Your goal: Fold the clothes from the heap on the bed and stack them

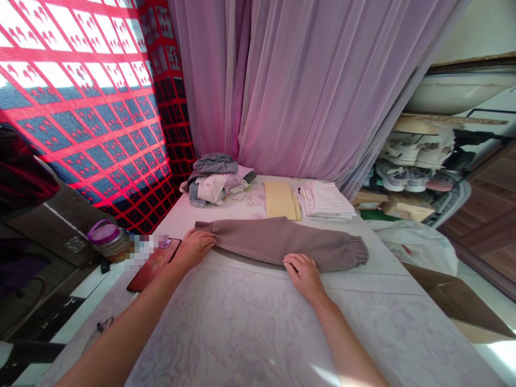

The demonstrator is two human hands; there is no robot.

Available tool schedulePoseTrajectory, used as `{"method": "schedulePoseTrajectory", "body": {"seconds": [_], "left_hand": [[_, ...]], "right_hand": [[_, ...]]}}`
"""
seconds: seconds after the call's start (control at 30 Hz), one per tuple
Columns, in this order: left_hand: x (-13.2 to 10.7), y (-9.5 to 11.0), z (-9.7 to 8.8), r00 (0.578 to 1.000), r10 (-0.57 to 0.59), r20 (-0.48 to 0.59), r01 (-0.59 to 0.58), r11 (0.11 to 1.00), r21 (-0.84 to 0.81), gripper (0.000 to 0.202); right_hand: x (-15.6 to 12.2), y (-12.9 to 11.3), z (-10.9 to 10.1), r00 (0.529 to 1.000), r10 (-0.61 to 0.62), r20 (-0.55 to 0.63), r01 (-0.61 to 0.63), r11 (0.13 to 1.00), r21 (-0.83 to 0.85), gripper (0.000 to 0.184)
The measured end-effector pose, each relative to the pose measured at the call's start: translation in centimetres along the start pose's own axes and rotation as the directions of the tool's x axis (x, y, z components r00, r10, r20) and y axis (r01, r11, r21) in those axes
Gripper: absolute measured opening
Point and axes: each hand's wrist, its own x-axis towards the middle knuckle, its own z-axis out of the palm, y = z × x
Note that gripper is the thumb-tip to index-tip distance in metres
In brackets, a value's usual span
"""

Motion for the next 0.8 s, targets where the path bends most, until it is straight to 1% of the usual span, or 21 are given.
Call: {"method": "schedulePoseTrajectory", "body": {"seconds": [0.13, 0.3, 0.43, 0.5, 0.57, 0.6, 0.67, 0.73, 0.8], "left_hand": [[-0.2, 0.3, 0.1, 1.000, 0.010, -0.003, -0.010, 1.000, 0.016, 0.027], [-0.1, -0.1, 0.4, 0.997, 0.062, -0.044, -0.061, 0.998, 0.013, 0.027], [-0.2, -0.1, 0.6, 0.993, 0.106, -0.049, -0.104, 0.994, 0.041, 0.022], [-0.4, 0.6, 0.6, 0.991, 0.122, -0.064, -0.116, 0.990, 0.077, 0.018], [-0.5, 1.7, 0.7, 0.984, 0.157, -0.081, -0.149, 0.984, 0.095, 0.020], [-0.4, 2.4, 0.8, 0.980, 0.180, -0.079, -0.173, 0.981, 0.088, 0.021], [-0.3, 3.8, 1.1, 0.976, 0.211, -0.049, -0.208, 0.977, 0.049, 0.017], [0.2, 4.8, 1.3, 0.979, 0.202, -0.003, -0.202, 0.979, 0.003, 0.015], [0.9, 5.2, 1.7, 0.990, 0.139, 0.038, -0.137, 0.989, -0.053, 0.016]], "right_hand": [[-0.4, -0.3, 0.2, 1.000, -0.017, 0.006, 0.017, 1.000, -0.015, 0.025], [-0.4, -0.2, 0.2, 0.995, -0.050, -0.081, 0.049, 0.999, -0.015, 0.023], [-0.6, -0.3, 0.5, 0.996, -0.059, -0.063, 0.057, 0.998, -0.035, 0.022], [-0.8, -0.4, 0.6, 0.997, -0.054, -0.058, 0.051, 0.998, -0.044, 0.019], [-0.9, -0.5, 0.7, 0.996, -0.057, -0.069, 0.054, 0.998, -0.040, 0.022], [-0.9, -0.6, 0.7, 0.995, -0.064, -0.078, 0.062, 0.998, -0.035, 0.024], [-0.8, -0.7, 0.7, 0.993, -0.084, -0.086, 0.082, 0.996, -0.026, 0.022], [-0.5, -0.8, 0.7, 0.993, -0.090, -0.074, 0.088, 0.996, -0.029, 0.017], [-0.1, -0.8, 0.7, 0.996, -0.063, -0.057, 0.060, 0.997, -0.042, 0.017]]}}
